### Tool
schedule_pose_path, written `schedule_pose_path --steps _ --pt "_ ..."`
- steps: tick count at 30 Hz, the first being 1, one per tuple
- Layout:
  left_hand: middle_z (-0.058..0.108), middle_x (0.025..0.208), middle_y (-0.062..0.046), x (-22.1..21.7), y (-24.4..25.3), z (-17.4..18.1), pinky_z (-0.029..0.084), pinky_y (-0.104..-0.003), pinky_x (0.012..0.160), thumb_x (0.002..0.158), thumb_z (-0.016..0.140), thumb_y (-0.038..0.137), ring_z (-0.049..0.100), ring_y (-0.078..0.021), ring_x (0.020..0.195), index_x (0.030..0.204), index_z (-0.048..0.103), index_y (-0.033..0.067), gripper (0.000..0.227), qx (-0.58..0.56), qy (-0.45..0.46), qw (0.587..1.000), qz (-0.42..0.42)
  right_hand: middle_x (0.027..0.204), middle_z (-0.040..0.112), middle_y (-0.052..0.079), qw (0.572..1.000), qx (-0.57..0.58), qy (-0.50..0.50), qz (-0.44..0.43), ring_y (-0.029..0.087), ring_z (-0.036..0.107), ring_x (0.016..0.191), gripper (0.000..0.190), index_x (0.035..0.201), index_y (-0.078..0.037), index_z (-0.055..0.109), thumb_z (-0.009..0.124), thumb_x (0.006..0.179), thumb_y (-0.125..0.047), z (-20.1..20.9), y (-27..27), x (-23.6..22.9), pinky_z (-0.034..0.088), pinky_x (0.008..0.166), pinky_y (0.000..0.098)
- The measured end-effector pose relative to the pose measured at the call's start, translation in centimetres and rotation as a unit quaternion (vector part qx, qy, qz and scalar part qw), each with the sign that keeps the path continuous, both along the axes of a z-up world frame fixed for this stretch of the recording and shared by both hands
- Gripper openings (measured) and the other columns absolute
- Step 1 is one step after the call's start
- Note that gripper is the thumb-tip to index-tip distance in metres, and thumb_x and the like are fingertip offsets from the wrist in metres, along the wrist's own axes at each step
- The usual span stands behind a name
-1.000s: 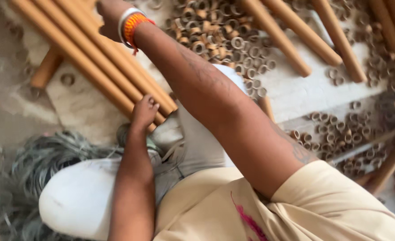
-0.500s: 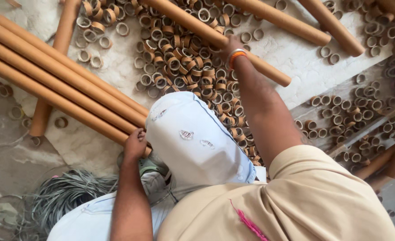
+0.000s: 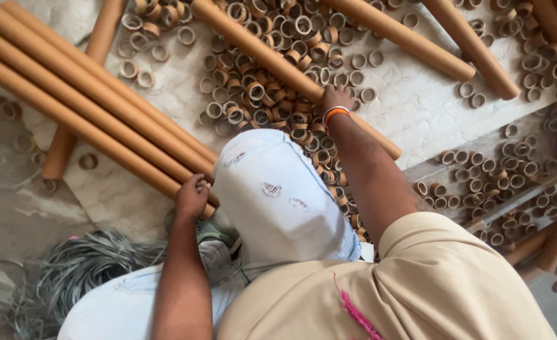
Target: The person gathers bamboo poles from the floor, aligns them into a bundle, and secures the bundle with wire. The person repeats this process to create multiple bundles.
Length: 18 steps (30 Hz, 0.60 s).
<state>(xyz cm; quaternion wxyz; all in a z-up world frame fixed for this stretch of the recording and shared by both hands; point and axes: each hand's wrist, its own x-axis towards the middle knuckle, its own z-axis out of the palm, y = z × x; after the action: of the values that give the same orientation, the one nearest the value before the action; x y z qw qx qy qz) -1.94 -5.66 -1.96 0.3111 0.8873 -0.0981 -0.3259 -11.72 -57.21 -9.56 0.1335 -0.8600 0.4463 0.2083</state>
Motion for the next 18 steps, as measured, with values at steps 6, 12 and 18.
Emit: schedule_pose_path --steps 6,12,18 --pt "0.076 0.103 -0.011 0.6 -2.5 2.4 0.058 -0.037 0.087 0.09 0.075 0.017 0.073 -0.0228 0.092 0.123 0.067 0.0048 0.036 -0.042 -0.056 0.997 0.012 0.126 0.061 0.026 0.977 0.066 -0.169 0.112 0.043 0.061 0.111 0.06 0.119 -0.006 0.069 0.089 0.07 -0.034 4.0 2.3 4.1 0.051 0.096 0.0459" --pt "0.073 0.113 -0.015 2.2 -4.2 4.8 0.057 -0.038 0.087 0.09 0.077 0.016 0.072 -0.0247 0.1 0.127 0.065 0.0031 0.04 -0.154 -0.198 0.964 0.09 0.095 0.071 0.016 0.913 0.202 -0.289 0.208 0.032 0.071 0.089 0.041 0.106 -0.006 0.066 0.085 0.079 -0.03 15.4 7.9 15.7 0.056 0.079 0.044" --pt "0.072 0.11 -0.012 3.1 -5.5 3.8 0.058 -0.033 0.086 0.092 0.078 0.026 0.07 -0.0181 0.097 0.131 0.061 0.0013 0.049 -0.321 -0.128 0.91 0.229 0.099 0.075 0.01 0.765 0.415 -0.432 0.236 0.018 0.076 0.085 0.035 0.115 -0.003 0.06 0.079 0.095 -0.023 26.6 17.7 28.0 0.066 0.072 0.0342"
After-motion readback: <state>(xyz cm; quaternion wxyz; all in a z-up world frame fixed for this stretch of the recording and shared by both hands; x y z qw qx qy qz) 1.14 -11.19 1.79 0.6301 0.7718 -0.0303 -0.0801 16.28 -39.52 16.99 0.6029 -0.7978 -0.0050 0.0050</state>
